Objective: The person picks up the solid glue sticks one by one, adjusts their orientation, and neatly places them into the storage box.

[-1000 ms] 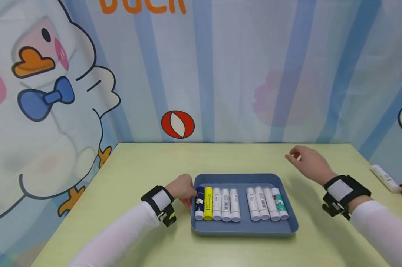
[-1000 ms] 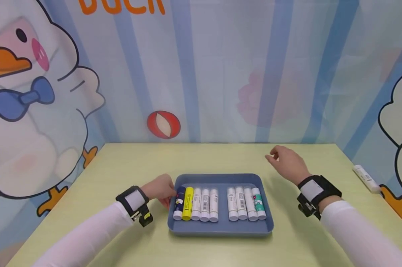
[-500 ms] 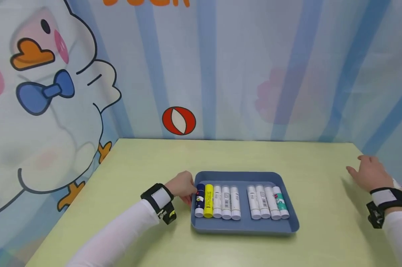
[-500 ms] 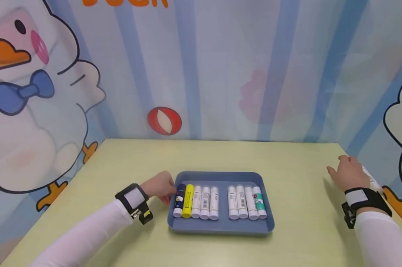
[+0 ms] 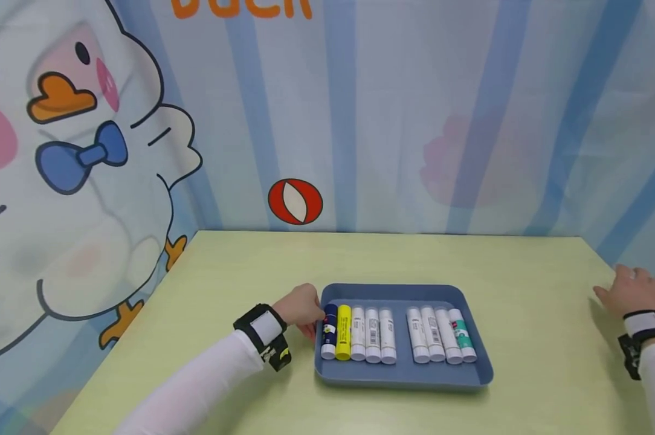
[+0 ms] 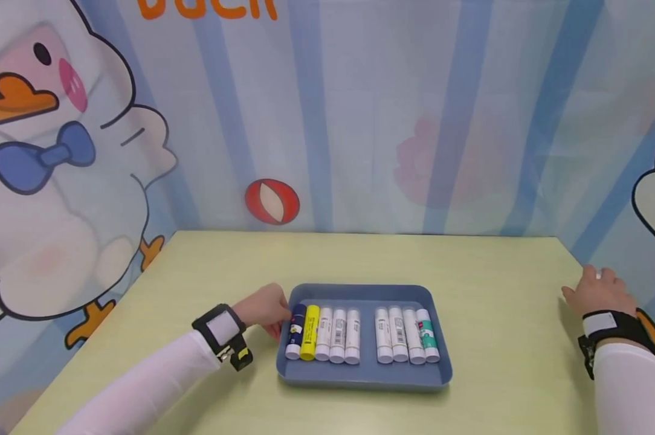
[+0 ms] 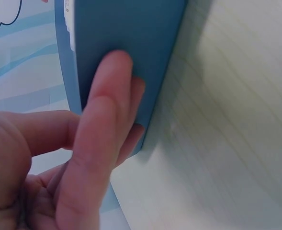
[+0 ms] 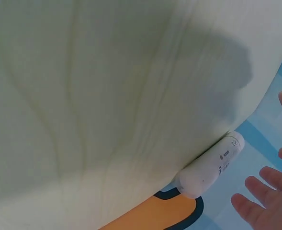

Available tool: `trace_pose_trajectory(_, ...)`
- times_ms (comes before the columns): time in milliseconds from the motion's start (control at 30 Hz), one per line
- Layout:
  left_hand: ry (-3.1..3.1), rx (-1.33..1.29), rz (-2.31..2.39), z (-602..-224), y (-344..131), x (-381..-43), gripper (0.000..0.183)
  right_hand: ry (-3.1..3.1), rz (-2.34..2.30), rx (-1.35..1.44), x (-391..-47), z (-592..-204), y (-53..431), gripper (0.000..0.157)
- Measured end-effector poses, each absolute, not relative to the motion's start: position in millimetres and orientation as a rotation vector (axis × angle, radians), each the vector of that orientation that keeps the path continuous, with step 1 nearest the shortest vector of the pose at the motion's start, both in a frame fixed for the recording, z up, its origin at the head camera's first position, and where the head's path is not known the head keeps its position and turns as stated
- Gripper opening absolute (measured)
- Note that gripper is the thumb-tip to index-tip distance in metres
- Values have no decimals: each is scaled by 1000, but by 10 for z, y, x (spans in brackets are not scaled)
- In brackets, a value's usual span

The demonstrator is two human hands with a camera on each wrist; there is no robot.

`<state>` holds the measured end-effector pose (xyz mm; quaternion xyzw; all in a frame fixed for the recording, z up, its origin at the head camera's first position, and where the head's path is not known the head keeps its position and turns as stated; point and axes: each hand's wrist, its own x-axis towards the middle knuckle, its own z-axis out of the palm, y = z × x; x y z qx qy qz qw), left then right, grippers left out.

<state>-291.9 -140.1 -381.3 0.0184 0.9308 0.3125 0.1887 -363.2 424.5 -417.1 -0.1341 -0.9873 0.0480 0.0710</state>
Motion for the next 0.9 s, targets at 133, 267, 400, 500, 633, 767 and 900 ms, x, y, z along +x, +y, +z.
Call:
trace_pose_trajectory(133,2612,81,904,-3837,-1402,-2907,19,-2984,156,-456,-3606,-4175,4278,60)
trace_pose_trajectory(267,2608,90,912,-3847,-1403,-2914,18,-2966,167,-473,-3591,-4224,4335,54)
trace_pose_trajectory(400,2611,69,902,-3860,-1397,-2922,16,-2965,195,-497,-3597,-4281,4398,49)
trace_pose_trajectory(500,2611,57,896,-3868,-1393,-2920,16,-2985,231,-541,-3602,-4305,4432,50)
trace_pose_trajectory(633,2597,66,913,-3863,-1396,-2906,16,-3009,270,-582,-3605,-4315,4455,52)
trace_pose_trajectory(767,2599,78,928,-3831,-1396,-2895,17,-3030,308,-628,-3610,-4307,4459,55)
trace_pose_trajectory(900,2603,81,926,-3814,-1387,-2899,16,-3056,295,-676,-3613,-4303,4470,56)
